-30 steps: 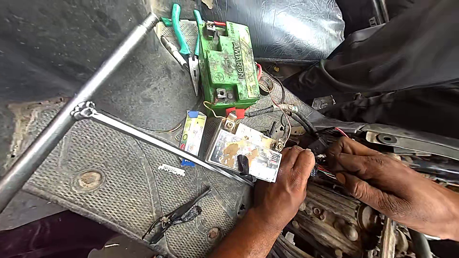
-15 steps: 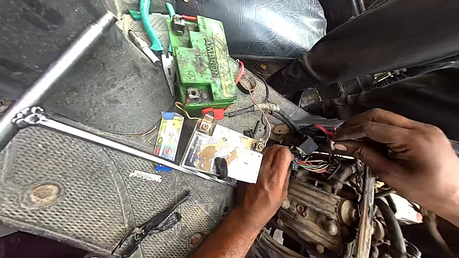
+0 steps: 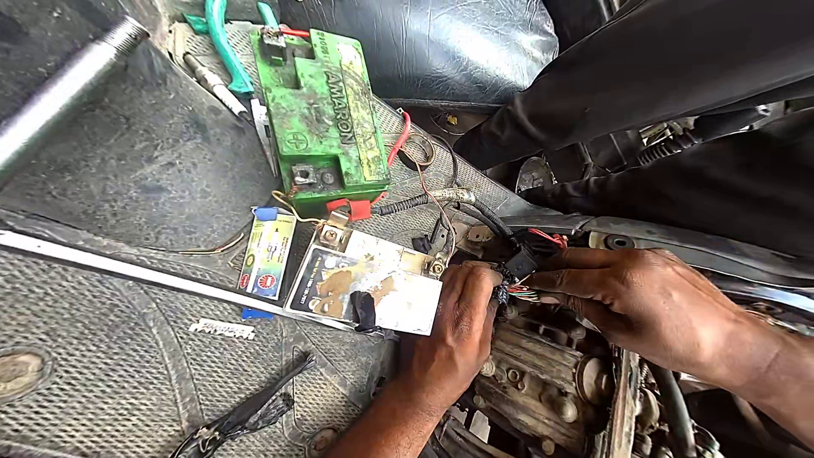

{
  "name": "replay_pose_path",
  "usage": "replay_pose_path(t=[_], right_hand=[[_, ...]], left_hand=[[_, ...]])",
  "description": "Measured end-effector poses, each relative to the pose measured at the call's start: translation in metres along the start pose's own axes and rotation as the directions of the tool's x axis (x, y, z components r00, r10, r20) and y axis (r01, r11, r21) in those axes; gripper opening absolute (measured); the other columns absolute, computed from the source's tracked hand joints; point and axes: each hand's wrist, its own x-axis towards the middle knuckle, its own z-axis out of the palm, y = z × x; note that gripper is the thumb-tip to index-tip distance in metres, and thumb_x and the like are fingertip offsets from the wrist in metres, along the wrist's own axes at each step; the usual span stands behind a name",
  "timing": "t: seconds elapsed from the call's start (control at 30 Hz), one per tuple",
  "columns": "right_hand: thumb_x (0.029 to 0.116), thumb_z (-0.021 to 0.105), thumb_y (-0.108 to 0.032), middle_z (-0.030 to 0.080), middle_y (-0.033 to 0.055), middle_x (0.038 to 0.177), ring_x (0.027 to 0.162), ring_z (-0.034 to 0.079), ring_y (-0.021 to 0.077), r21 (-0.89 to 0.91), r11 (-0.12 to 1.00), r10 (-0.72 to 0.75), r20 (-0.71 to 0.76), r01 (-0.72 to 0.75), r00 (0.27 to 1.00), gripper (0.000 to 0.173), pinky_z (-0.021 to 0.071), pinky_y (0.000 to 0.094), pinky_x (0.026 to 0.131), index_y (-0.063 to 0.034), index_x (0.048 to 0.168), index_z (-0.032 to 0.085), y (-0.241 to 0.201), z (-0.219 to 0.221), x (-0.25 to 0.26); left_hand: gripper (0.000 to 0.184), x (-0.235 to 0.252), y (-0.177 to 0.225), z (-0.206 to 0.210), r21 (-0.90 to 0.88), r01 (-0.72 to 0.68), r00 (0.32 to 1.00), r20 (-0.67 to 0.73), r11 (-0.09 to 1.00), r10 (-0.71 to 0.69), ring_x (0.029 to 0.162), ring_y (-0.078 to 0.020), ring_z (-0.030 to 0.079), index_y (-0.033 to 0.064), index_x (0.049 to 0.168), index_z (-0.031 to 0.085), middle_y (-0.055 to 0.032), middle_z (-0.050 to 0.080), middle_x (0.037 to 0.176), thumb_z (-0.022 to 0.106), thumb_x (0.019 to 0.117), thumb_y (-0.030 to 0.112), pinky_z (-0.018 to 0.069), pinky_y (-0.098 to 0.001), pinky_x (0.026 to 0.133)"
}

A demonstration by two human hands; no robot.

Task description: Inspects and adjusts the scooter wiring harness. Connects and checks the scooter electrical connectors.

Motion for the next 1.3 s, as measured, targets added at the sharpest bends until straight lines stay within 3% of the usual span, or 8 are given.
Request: replay_pose_path(t=[0.2, 0.3, 0.53, 0.8, 1.0, 1.17, 1.3], right_hand=[[0.1029, 0.051, -0.038, 0.071, -0.0192, 0.093, 0.08, 0.066, -0.0022, 0.163, 0.987, -0.005, 0.09, -0.009, 0.996, 0.028, 0.0574, 0.0285, 0.066, -0.0387, 0.114, 0.077, 0.011, -0.003, 0.007], [0.1026, 0.054, -0.044, 0.068, -0.0207, 0.084, 0.074, 0.063, -0.0044, 0.195, 0.98, 0.013, 0.081, -0.028, 0.997, 0.024, 0.0551, 0.0262, 0.064, -0.0381, 0.105, 0.077, 0.007, -0.001, 0.008], [0.0933, 0.063, -0.045, 0.065, -0.0228, 0.085, 0.073, 0.061, -0.0065, 0.209, 0.963, 0.16, 0.055, -0.168, 0.986, 0.014, 0.0553, 0.0252, 0.06, -0.0381, 0.098, 0.075, -0.009, 0.009, 0.003], [0.0872, 0.064, -0.041, 0.057, -0.0142, 0.078, 0.067, 0.059, 0.0019, 0.038, 0.98, 0.195, -0.03, -0.194, 0.98, 0.011, 0.0483, 0.0285, 0.052, -0.0302, 0.086, 0.062, -0.026, 0.02, 0.003], [0.0951, 0.058, -0.038, 0.064, -0.0168, 0.079, 0.064, 0.059, -0.0001, 0.115, 0.983, 0.152, -0.055, -0.145, 0.987, 0.017, 0.0484, 0.0285, 0.052, -0.0306, 0.093, 0.073, -0.015, 0.013, 0.006], [0.098, 0.056, -0.036, 0.064, -0.0162, 0.077, 0.066, 0.061, 0.0017, 0.119, 0.988, 0.099, 0.024, -0.101, 0.995, 0.017, 0.0512, 0.0324, 0.055, -0.0316, 0.096, 0.072, -0.001, 0.008, 0.017], [0.0956, 0.057, -0.031, 0.065, -0.0123, 0.079, 0.067, 0.064, 0.008, 0.025, 0.997, 0.075, 0.031, -0.076, 0.997, 0.014, 0.0506, 0.0362, 0.053, -0.0297, 0.096, 0.071, -0.002, 0.009, 0.02]], left_hand=[[0.017, 0.0, -0.001, -0.001, 0.009, -0.025, 1.0, -0.018, 1.0, 0.025, 0.111, -0.0154, 0.066, 0.0079, 0.109, 0.07, -0.003, 0.071, 0.113, 0.065, 0.0936, 0.009, 0.0538, -0.0324, 0.099], [0.01, 0.0, -0.001, 0.0, 0.006, -0.03, 0.999, -0.019, 1.0, 0.03, 0.106, -0.0153, 0.066, 0.0093, 0.101, 0.071, -0.0027, 0.071, 0.11, 0.065, 0.0928, 0.008, 0.0556, -0.0309, 0.093], [0.009, -0.001, -0.001, 0.0, -0.015, -0.026, 0.999, -0.02, 1.0, 0.026, 0.105, -0.0151, 0.067, 0.0081, 0.098, 0.071, -0.004, 0.071, 0.109, 0.065, 0.0912, 0.005, 0.057, -0.0296, 0.092], [0.006, 0.0, -0.001, 0.001, -0.038, -0.014, 1.0, -0.027, 0.999, 0.013, 0.103, -0.0131, 0.067, 0.0093, 0.095, 0.071, -0.0025, 0.07, 0.107, 0.066, 0.0927, 0.007, 0.0568, -0.0277, 0.09], [0.012, 0.002, 0.0, 0.0, -0.038, 0.014, 1.0, -0.002, 0.999, -0.014, 0.108, -0.0142, 0.067, 0.0072, 0.105, 0.07, -0.0035, 0.071, 0.112, 0.065, 0.0942, 0.008, 0.0547, -0.0297, 0.097], [0.02, 0.002, 0.0, -0.001, -0.005, 0.031, 0.998, 0.046, 1.0, -0.03, 0.107, -0.0127, 0.066, 0.0101, 0.116, 0.067, 0.0004, 0.07, 0.112, 0.063, 0.0968, 0.012, 0.0546, -0.0309, 0.097], [0.025, 0.002, 0.001, -0.004, -0.03, 0.055, 0.989, 0.137, 0.998, -0.05, 0.098, -0.008, 0.068, 0.0135, 0.125, 0.065, 0.0021, 0.07, 0.112, 0.06, 0.101, 0.019, 0.0583, -0.027, 0.083]])
